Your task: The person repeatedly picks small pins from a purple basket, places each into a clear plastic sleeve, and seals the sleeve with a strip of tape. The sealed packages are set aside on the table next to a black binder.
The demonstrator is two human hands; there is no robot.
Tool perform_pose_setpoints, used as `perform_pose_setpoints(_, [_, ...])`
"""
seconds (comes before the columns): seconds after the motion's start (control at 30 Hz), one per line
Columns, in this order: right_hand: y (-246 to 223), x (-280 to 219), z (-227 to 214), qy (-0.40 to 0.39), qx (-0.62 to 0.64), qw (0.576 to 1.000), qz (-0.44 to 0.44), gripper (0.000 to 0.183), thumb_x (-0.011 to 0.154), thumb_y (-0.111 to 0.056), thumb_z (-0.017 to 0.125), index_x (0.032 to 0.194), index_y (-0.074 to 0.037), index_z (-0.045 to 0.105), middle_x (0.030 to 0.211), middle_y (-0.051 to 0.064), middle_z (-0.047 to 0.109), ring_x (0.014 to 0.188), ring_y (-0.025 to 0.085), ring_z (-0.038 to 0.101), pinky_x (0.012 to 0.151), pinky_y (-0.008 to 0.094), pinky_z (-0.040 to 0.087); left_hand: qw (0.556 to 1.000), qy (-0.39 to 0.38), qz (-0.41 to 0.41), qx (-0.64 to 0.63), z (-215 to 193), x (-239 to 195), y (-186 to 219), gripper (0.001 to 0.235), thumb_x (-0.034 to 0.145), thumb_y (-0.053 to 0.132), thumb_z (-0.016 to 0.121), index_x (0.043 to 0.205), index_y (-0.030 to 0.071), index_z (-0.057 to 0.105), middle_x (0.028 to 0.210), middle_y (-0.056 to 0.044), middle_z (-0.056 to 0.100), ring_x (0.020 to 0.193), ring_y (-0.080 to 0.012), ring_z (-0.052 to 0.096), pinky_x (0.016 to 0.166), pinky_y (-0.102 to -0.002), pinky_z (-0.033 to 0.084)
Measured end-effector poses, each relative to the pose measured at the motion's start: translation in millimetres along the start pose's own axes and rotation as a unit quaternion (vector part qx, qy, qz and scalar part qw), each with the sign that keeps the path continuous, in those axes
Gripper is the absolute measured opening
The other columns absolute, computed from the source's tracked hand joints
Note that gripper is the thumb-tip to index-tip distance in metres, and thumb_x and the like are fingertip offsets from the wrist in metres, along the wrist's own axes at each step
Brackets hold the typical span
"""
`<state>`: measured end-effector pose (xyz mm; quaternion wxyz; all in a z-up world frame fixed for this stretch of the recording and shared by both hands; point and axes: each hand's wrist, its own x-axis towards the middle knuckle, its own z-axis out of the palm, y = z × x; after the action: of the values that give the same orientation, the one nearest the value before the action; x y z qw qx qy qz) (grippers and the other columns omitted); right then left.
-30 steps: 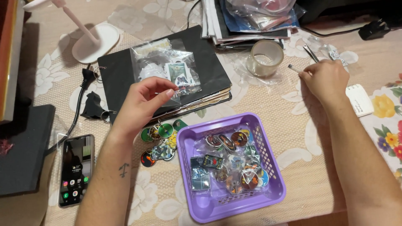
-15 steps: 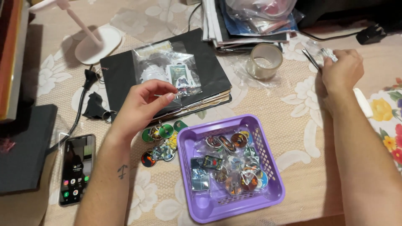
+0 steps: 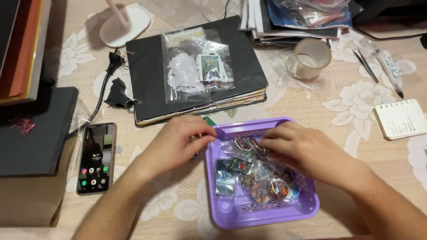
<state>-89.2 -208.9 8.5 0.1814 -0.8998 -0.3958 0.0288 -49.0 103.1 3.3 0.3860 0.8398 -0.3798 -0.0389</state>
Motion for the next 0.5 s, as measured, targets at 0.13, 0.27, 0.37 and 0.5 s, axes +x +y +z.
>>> perform_pose_setpoints(0.13, [-8.8, 15.9, 26.9, 0.028, -0.089, 0.995, 0.048, 0.037, 0.084, -0.039, 0.074, 0.109, -0.012, 0.072, 0.107, 0.005, 0.072, 0.098, 0.026, 0.069, 0.069, 0.036, 0.059, 0.998, -0.047, 0.025, -0.023, 24.8, 18.3, 13.8, 0.007, 0.089, 0.015, 0.070, 0.093, 0.010, 0.071, 0.084, -0.010, 0.071, 0.087, -0.0347, 0.069, 0.077, -0.043, 0.057])
perform_pose_setpoints(0.27, [6.1, 19.5, 62.4, -0.064, -0.160, 0.975, 0.137, 0.021, 0.079, -0.041, 0.071, 0.083, -0.020, 0.071, 0.072, 0.000, 0.069, 0.071, 0.026, 0.072, 0.058, 0.040, 0.057, 0.993, -0.117, 0.026, -0.012, 46.2, 32.2, 18.2, 0.016, 0.088, 0.016, 0.070, 0.100, 0.006, 0.066, 0.090, -0.014, 0.068, 0.094, -0.0390, 0.067, 0.082, -0.047, 0.055])
perform_pose_setpoints(0.37, [15.8, 23.4, 68.6, -0.078, -0.152, 0.971, 0.168, 0.022, 0.078, -0.039, 0.069, 0.067, -0.020, 0.072, 0.059, 0.002, 0.068, 0.062, 0.029, 0.072, 0.054, 0.042, 0.057, 0.991, -0.131, -0.003, -0.008, 48.1, 40.7, 24.0, 0.030, 0.086, 0.017, 0.073, 0.111, 0.005, 0.062, 0.096, -0.016, 0.065, 0.097, -0.0413, 0.067, 0.084, -0.051, 0.054])
perform_pose_setpoints(0.5, [-3.2, 27.6, 6.8, -0.039, -0.037, 0.976, 0.212, 0.018, 0.081, -0.036, 0.068, 0.080, -0.019, 0.074, 0.065, 0.004, 0.074, 0.071, 0.032, 0.074, 0.063, 0.043, 0.058, 0.994, -0.103, -0.010, -0.031, 43.5, 49.3, 31.7, 0.045, 0.082, 0.022, 0.078, 0.120, 0.005, 0.062, 0.109, -0.019, 0.065, 0.106, -0.0448, 0.064, 0.090, -0.053, 0.052])
